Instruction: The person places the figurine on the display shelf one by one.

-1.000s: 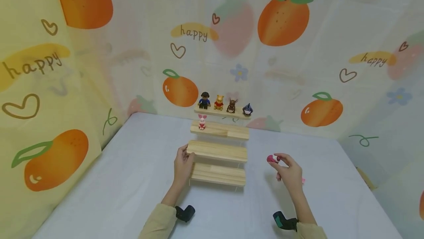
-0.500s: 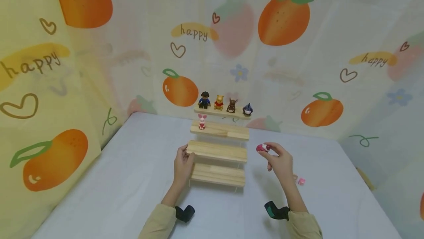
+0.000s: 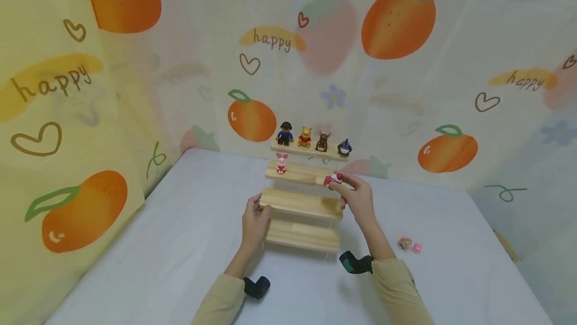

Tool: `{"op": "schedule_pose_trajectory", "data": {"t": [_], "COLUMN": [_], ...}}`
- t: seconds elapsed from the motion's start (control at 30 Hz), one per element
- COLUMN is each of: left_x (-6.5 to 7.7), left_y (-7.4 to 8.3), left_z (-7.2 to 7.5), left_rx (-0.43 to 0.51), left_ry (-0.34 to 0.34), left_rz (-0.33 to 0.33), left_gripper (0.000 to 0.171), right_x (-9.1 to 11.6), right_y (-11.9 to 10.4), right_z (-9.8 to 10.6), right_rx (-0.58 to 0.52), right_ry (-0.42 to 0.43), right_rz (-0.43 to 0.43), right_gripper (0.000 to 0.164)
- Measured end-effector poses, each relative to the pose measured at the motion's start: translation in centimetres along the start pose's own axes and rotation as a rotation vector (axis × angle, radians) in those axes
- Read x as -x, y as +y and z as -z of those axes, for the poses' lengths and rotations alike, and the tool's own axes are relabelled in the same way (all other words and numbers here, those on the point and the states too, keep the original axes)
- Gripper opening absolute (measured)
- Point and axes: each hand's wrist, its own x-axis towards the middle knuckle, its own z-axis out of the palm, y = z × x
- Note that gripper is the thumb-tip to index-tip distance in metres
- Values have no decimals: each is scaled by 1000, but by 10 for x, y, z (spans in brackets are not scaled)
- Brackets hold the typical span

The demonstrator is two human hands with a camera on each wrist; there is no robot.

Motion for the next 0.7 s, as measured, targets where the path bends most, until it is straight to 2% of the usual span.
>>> {"op": "schedule_pose_trajectory", "data": {"t": [0.2,0.33,0.43,0.5,0.7], "left_x": [1,7,10,11,12], "left_y": [3,19,32,35,36], "left_z": [3,3,4,4,5], "left_rx": [8,10,-6,-13,-18], "left_ry": [-20,-37,-31,-33,-27], "left_rz": [4,0,-13,-18,-31], "left_gripper": [38,38,37,37,36], "right_x": [-13,-19,-25,-29,-31], "right_y": [-3,-2,8,13,0], "right_z": [-32,-44,-49,-50,-61], "right_rx": [-6,-10,-44,-66,-94], "right_ry": [-66,-75,-105,-116,-76], "right_rz": [-8,22,83,91,11], "right_gripper": [35,34,35,36,33]}}
